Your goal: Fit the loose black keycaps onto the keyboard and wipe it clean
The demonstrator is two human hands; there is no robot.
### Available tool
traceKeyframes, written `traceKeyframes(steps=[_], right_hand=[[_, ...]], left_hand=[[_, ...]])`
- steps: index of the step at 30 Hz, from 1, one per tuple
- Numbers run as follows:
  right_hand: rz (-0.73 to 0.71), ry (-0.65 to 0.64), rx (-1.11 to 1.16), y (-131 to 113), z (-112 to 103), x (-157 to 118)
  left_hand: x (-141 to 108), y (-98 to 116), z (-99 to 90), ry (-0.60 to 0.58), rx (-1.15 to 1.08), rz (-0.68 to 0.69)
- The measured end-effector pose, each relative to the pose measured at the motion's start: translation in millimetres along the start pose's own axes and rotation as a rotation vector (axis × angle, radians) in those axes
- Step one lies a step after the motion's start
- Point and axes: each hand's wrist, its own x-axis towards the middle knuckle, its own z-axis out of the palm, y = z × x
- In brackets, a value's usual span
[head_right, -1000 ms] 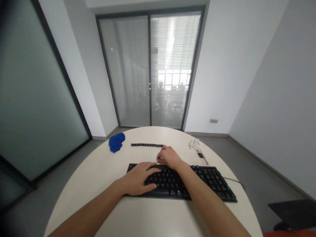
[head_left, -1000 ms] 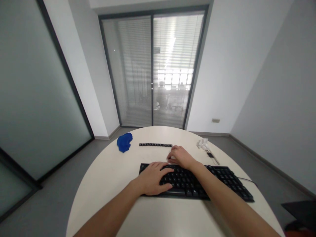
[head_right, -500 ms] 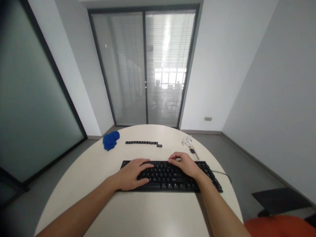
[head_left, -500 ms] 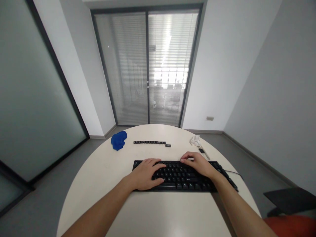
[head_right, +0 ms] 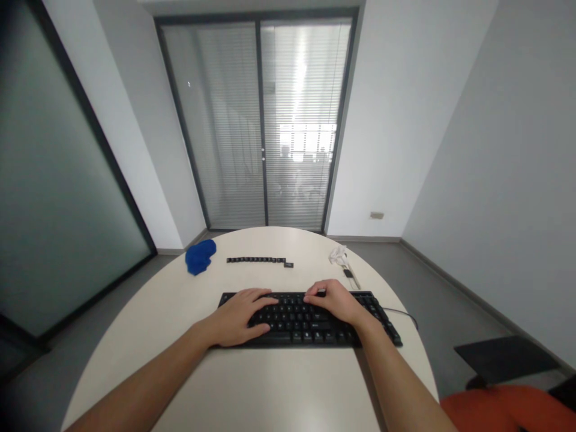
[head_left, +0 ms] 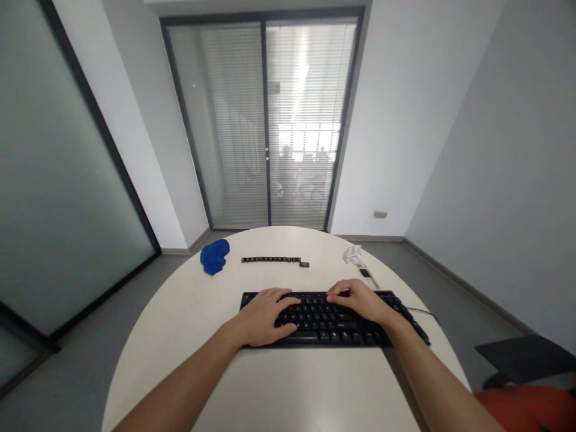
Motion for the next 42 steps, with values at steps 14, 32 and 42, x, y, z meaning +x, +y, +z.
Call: traceKeyframes(steps=[14, 32, 42], right_hand=[[0.024, -0.011, -0.088, -3.8, -4.4, -0.4], [-0.011, -0.011, -0.107, -5.3, -3.4, -0.5], [-0.002, -0.079, -0.097, -3.1, -8.0, -2.0]], left_hand=[[-0.6, -0.3, -0.8, 0.000, 0.001, 0.009], [-0.4, 0.9, -1.3, 0.006, -0.001, 0.005], [-0.8, -0.6, -0.3, 0.006, 0.001, 0.010]])
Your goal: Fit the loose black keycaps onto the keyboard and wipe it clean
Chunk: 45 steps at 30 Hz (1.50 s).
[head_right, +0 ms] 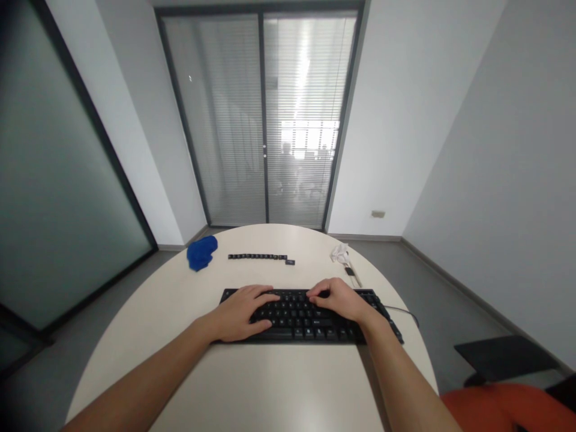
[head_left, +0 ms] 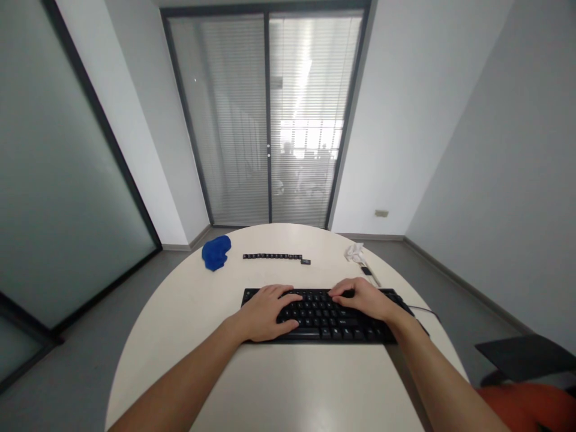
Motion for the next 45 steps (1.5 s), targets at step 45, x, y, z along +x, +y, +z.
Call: traceKeyframes(steps=[45], right_hand=[[0.142, 0.117, -0.715, 1.8, 20.1, 104.3]], left_hand=[[0.6, -0.6, -3.6, -0.002, -0.014, 0.010]])
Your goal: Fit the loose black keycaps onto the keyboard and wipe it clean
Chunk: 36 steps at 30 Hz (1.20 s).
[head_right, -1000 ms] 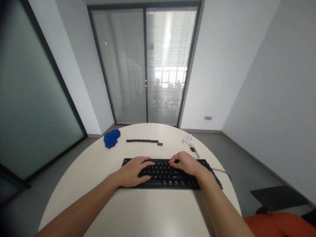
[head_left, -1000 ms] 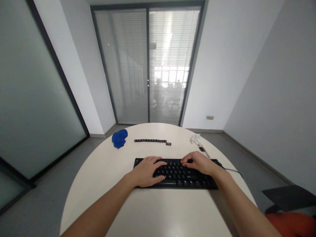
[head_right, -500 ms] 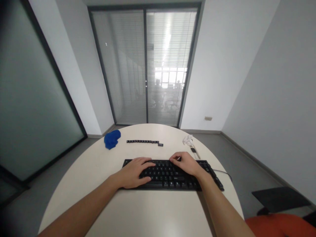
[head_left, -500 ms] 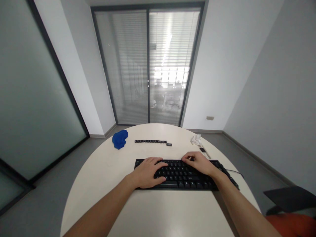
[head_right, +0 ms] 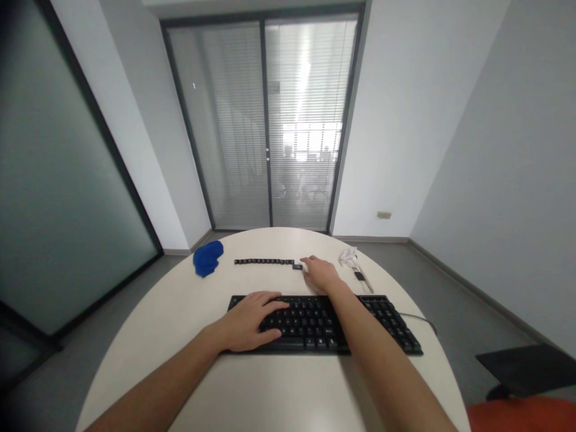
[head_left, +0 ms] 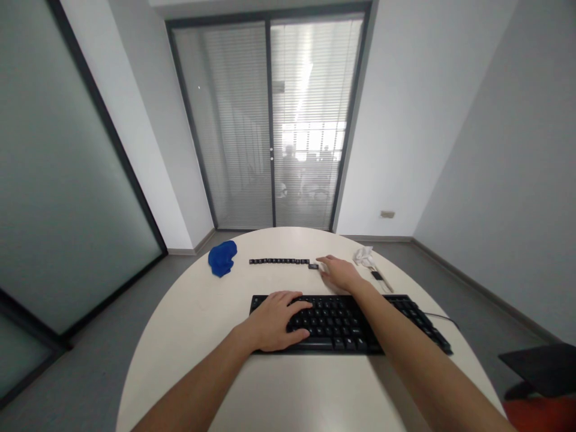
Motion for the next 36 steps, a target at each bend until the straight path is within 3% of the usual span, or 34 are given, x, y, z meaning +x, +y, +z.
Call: traceKeyframes(steps=[11, 20, 30, 36], right_hand=[[-0.003, 0.023, -0.037, -11.8, 3.6, -10.5], [0.053, -0.009, 0.013, 10.5, -8.6, -34.3], [0.071, 0.007, 0.121, 29.1, -5.1, -49.9], [0.015, 0.116, 0.311, 45.1, -8.5, -71.8]], left_hand=[[0.3, 0.4, 1.4, 0.000, 0.000, -0.006], [0.2, 2.1, 1.9, 0.002, 0.018, -0.012], [0.7, 1.9, 2.6, -0.010, 0.023, -0.018], [0.6, 0.5, 4.4, 0.005, 0.012, -0.006]])
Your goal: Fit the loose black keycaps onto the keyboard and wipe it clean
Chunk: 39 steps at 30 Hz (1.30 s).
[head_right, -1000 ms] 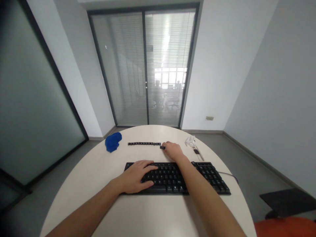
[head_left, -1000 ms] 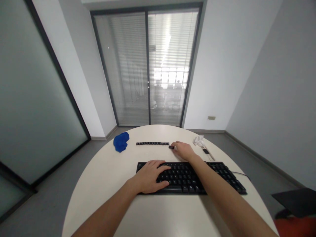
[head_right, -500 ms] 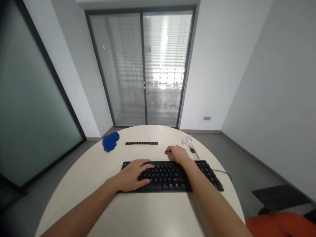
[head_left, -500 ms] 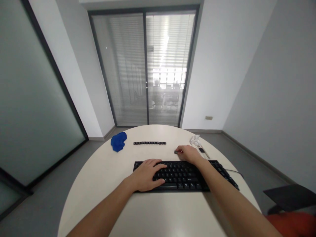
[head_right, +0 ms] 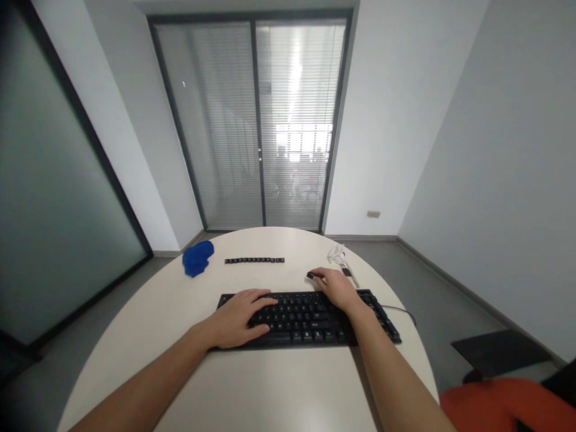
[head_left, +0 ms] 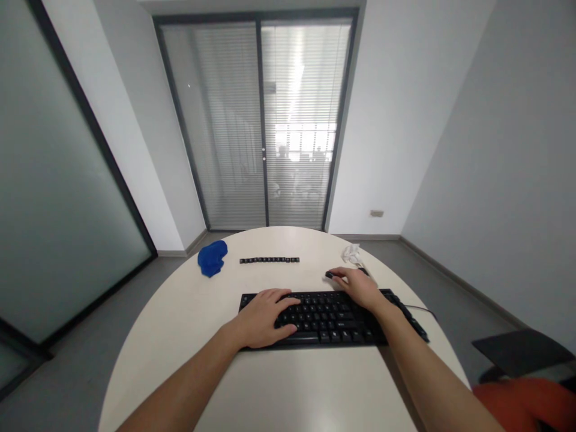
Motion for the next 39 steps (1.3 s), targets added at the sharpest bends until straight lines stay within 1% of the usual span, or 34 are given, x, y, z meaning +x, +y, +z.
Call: traceKeyframes(steps=[3, 6, 8, 14, 20, 25, 39], right_hand=[[-0.043, -0.012, 0.190, 4.8, -13.1, -13.7], [-0.014, -0.083, 0.325, 5.7, -22.8, -24.6], [-0.003, -0.130, 0.372, 6.0, -25.1, -28.8], [0.000, -0.194, 0.403, 6.8, -24.6, -31.3], [-0.015, -0.246, 0.420, 3.2, -29.9, -34.0], [-0.016, -0.302, 0.434, 7.0, -29.2, -33.9], [-0.063, -0.289, 0.380, 5.0, -28.5, -33.6]], left_hand=[[0.2, 1.0, -1.0, -0.007, 0.000, -0.009], [0.3, 1.6, -1.2, -0.009, 0.002, -0.011], [0.1, 1.3, -0.7, -0.003, -0.002, -0.007], [-0.5, 0.1, 0.6, -0.008, 0.005, -0.013], [0.0, 0.7, 0.4, -0.013, 0.004, -0.018], [0.0, 0.7, -0.2, -0.012, 0.001, -0.016], [0.2, 1.8, -0.4, -0.006, -0.004, -0.016]])
